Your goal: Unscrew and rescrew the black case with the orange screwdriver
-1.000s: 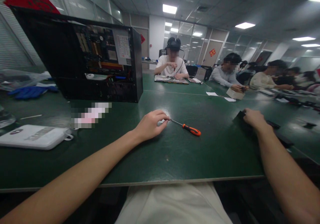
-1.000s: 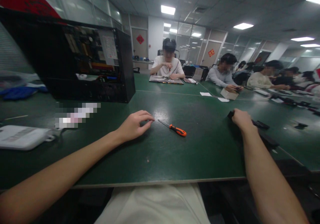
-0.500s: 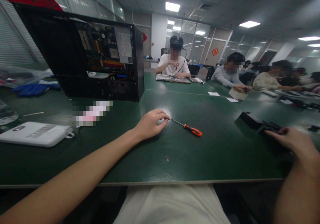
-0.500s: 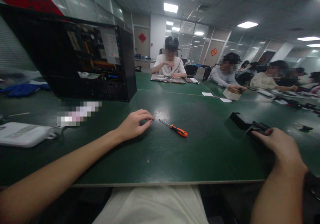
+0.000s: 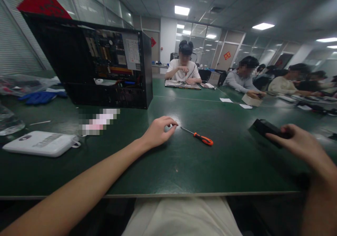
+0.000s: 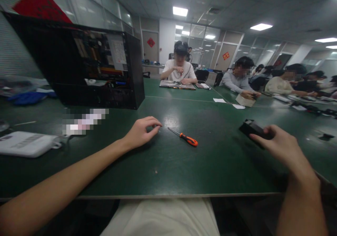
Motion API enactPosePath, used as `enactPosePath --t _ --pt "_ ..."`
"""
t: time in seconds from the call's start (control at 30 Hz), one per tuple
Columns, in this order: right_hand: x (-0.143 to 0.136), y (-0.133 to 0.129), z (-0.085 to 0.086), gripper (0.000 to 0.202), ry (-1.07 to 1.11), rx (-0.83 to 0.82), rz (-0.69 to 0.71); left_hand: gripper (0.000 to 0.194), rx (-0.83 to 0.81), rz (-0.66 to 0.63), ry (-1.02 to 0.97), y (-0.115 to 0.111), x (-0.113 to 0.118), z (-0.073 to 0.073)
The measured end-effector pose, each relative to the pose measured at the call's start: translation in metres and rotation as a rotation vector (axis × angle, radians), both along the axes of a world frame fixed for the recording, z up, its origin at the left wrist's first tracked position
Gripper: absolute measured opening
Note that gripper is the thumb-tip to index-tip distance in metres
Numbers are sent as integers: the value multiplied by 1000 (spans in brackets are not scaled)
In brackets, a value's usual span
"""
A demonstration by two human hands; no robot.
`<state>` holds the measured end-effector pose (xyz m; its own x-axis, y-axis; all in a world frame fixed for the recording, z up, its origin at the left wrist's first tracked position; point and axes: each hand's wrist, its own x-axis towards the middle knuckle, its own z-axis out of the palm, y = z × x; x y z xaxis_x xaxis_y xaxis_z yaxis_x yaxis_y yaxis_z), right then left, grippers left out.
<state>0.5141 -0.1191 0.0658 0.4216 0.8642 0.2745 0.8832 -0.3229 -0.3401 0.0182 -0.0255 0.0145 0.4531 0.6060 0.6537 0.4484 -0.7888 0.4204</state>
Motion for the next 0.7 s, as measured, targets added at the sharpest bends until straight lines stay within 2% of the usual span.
enactPosePath --t 0.07,0.13,0.2,0.27,0.3,0.37,0.43,0.57,0.7 --pt "-45 6 14 36 14 130 280 17 -38 8 -33 -2 2 2" --pt "-94 15 22 42 25 161 455 23 -81 1 -62 -3 3 3" --pt "-143 27 24 44 28 154 649 31 -121 -21 -84 -3 3 2" --pt "-185 39 19 36 7 106 946 39 -154 -52 -94 -3 3 2" --pt "-203 44 15 34 -1 82 1027 41 -167 -69 -93 -2 2 2" --pt "-229 55 4 32 -16 51 1119 41 -187 -101 -79 -2 1 2" --pt "-243 64 -10 31 -22 36 1160 37 -203 -127 -49 -2 -1 2" --pt "-249 75 -35 33 -15 2 1200 34 -234 -157 23 -4 -1 2" --pt "-247 76 -43 33 0 -19 1217 33 -246 -149 58 -5 3 0"
